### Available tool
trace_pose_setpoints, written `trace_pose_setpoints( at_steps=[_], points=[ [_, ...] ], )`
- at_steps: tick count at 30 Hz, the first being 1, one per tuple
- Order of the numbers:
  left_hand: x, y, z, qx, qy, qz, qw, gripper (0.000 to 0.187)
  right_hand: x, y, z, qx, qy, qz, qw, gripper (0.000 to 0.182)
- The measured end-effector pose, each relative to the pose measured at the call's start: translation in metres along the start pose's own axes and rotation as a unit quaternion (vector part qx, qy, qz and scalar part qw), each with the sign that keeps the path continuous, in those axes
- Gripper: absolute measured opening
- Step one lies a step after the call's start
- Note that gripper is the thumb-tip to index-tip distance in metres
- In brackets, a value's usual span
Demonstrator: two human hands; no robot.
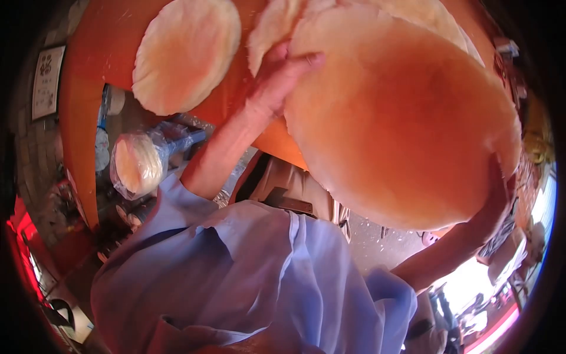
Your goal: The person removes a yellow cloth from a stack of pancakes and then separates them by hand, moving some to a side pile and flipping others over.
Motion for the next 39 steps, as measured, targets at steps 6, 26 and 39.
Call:
trace_pose_setpoints(
  at_steps=[6, 26, 39],
  points=[
    [-0.001, -0.136, 0.111, -0.053, 0.13, 0.119, 0.983, 0.036, -0.027, 0.166, -0.042, -0.071, -0.103, -0.213, 0.969, 0.032],
    [0.071, -0.488, 0.063, -0.013, 0.172, 0.352, 0.92, 0.045, 0.032, 0.495, 0.07, 0.301, -0.214, -0.175, 0.913, 0.061],
    [0.038, -0.385, 0.054, -0.097, 0.137, 0.462, 0.871, 0.046, -0.017, 0.567, 0.188, -0.467, 0.18, -0.38, 0.778, 0.045]
  ],
)
Point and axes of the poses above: each hand's wrist, its own x-axis away from the middle knuckle, its own y-axis out of the palm, z = x × y, the point moved 1 cm from there along -x, towards the middle knuckle, and after that the axes turned 8 degrees about y, right-handed, at the moved point
